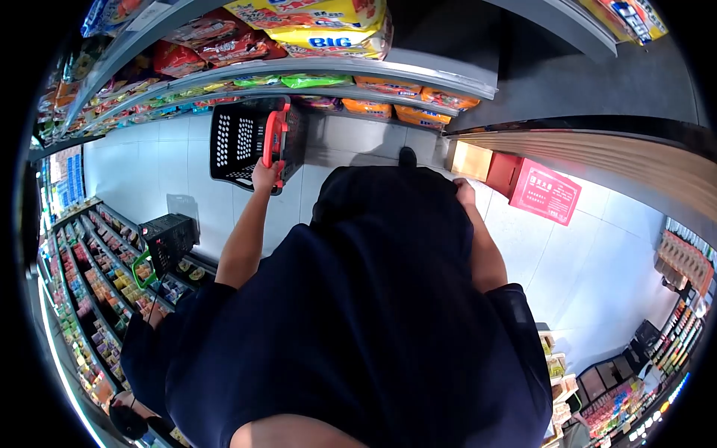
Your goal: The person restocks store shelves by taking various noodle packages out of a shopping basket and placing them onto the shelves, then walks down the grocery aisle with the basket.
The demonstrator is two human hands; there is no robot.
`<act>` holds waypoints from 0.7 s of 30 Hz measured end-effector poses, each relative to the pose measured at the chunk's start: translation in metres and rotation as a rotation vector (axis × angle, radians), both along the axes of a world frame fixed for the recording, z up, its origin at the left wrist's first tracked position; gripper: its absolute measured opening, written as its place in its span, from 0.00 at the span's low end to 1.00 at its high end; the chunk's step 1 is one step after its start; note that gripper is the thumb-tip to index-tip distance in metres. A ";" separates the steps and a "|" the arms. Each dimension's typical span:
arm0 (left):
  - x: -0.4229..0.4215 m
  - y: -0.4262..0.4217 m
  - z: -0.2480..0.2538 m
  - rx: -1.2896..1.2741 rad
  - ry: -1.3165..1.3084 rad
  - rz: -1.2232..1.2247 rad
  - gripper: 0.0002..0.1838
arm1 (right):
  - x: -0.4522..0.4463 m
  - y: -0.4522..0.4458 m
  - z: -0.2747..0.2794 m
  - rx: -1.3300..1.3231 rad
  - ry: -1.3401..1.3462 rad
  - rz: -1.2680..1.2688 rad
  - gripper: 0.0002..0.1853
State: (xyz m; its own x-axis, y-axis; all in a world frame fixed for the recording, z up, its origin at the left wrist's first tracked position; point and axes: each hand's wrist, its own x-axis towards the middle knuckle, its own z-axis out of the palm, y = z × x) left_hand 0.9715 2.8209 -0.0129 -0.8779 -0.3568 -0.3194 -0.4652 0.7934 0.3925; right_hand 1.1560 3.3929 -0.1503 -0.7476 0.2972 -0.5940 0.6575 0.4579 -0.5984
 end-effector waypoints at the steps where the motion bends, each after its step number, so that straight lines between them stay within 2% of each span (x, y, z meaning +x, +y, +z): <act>1: -0.003 0.002 -0.006 0.023 -0.007 0.006 0.16 | -0.006 0.004 -0.004 -0.025 0.036 0.014 0.15; 2: -0.004 0.004 -0.011 0.071 -0.024 0.039 0.15 | -0.010 0.007 -0.007 -0.050 0.071 0.027 0.14; 4: -0.009 0.031 0.013 0.164 -0.057 0.102 0.15 | -0.012 0.020 -0.028 -0.064 0.188 0.088 0.13; 8: -0.022 0.053 0.034 0.153 -0.026 0.046 0.14 | -0.037 0.047 0.009 0.146 -0.197 0.171 0.13; 9: -0.028 0.059 0.047 0.089 -0.116 0.055 0.14 | -0.041 0.054 0.020 0.114 -0.218 0.185 0.13; 12: -0.034 0.052 0.042 0.020 -0.113 0.056 0.14 | -0.049 0.062 0.027 0.030 -0.270 0.126 0.13; 13: -0.036 0.042 0.031 -0.051 -0.075 0.005 0.16 | -0.043 0.060 0.021 0.141 -0.085 0.224 0.19; 14: -0.035 0.032 0.020 -0.031 -0.110 0.044 0.16 | -0.042 0.062 0.015 0.143 -0.107 0.251 0.18; 16: -0.038 0.039 0.035 0.012 -0.177 0.111 0.17 | -0.041 0.057 -0.001 0.194 -0.076 0.319 0.16; 21: -0.047 0.018 0.026 0.068 -0.186 0.189 0.15 | -0.034 0.047 0.004 0.060 -0.101 0.298 0.15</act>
